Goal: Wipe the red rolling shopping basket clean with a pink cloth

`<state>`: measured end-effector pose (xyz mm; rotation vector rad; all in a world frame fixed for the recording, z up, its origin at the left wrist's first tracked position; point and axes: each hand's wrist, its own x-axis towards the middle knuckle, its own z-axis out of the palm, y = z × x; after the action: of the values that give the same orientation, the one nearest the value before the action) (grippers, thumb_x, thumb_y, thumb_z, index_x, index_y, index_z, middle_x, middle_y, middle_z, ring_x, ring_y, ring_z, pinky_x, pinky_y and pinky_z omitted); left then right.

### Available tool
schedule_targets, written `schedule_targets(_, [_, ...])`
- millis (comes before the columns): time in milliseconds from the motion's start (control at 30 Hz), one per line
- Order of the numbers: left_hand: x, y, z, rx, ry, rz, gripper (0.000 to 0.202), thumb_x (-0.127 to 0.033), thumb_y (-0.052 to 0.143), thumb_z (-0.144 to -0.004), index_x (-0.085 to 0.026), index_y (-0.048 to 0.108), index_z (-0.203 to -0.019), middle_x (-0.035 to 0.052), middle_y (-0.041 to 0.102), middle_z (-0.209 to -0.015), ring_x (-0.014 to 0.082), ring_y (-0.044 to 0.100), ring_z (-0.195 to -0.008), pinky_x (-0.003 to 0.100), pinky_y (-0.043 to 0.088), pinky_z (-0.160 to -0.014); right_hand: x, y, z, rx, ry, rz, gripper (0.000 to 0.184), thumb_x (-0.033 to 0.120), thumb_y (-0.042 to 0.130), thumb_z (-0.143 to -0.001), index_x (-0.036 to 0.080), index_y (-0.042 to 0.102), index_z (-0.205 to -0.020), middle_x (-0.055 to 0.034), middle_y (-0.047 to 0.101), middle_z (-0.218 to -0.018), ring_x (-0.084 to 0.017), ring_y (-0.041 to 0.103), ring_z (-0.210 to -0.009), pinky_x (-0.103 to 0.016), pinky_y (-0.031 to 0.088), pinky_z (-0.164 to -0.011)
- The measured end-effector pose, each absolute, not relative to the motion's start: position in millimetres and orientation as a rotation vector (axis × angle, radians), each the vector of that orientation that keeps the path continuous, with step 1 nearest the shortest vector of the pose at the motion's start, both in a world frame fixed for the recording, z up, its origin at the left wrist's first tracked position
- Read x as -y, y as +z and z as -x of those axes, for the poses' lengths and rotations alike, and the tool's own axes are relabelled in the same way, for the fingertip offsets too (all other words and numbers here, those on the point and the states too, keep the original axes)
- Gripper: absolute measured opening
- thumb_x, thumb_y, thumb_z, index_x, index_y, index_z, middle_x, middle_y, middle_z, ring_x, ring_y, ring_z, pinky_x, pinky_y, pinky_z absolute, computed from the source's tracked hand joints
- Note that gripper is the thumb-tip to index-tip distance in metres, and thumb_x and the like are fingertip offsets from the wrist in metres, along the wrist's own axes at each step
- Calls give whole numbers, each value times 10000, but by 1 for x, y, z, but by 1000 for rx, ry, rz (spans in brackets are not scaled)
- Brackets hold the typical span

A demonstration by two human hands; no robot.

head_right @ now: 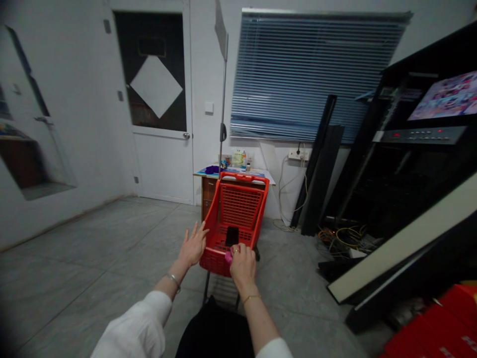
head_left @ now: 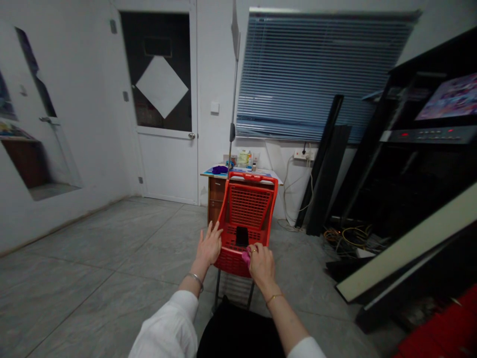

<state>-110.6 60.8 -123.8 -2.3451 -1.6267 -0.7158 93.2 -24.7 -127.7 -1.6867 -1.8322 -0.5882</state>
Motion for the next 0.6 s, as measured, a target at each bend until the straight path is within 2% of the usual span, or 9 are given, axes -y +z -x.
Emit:
schedule_targets(100, [-66, -120, 130, 1688, -678, 2287, 494, -179, 318, -945, -221, 498, -1404, 41, 312, -1589, 263, 176, -1497, 582, 174, -1204, 29, -120, -71, 1872, -478, 1678, 211, 354, 532, -949, 227, 683, -1025, -80, 638, -998, -199, 547, -865, -322, 363, -753])
schedule_targets(200, [-67, -118, 140, 1732, -713, 2206, 511, -152, 285, -944, -166, 483, -1415, 90, 343, -1572, 267, 198, -1492, 569, 170, -1207, 27, -104, -65, 1893, -384, 1619, 209, 302, 488, -969, 259, 675, -1051, -62, 634, -1022, -185, 554, -874, -306, 370, -745])
schedule_targets(267, [-64, -119, 133, 1765, -783, 2149, 502, -156, 271, -953, -125, 485, -1406, 130, 354, -1563, 279, 215, -1486, 554, 210, -1200, 20, -90, -72, 1839, -410, 1609, 242, 266, 451, -983, 266, 665, -1094, -68, 630, -1077, -185, 554, -909, -304, 375, -759])
schedule_targets(333, [-56, -123, 112, 1786, -854, 2141, 483, -181, 280, -964, -114, 497, -1389, 146, 369, -1554, 278, 235, -1481, 515, 270, -1186, 9, -80, -83, 1814, -476, 1613, 240, 288, 484, -972, 261, 658, -1133, -79, 626, -1130, -199, 548, -969, -316, 382, -793])
schedule_targets(467, [-35, -135, 55, 1757, -893, 2277, 490, -226, 270, -981, -115, 459, -1419, 150, 407, -1532, 256, 304, -1457, 492, 315, -1168, -12, -81, -104, 2045, -487, 1566, 174, 328, 573, -930, 284, 717, -1017, -43, 662, -1089, -191, 554, -1014, -337, 381, -902])
schedule_targets(600, [-20, -140, 31, 1643, -837, 2408, 498, -272, 273, -992, -114, 457, -1427, 138, 410, -1533, 243, 272, -1471, 486, 241, -1203, -17, -94, -113, 2108, -431, 1533, 206, 364, 556, -941, 269, 739, -944, -30, 674, -1056, -168, 563, -1016, -330, 372, -967])
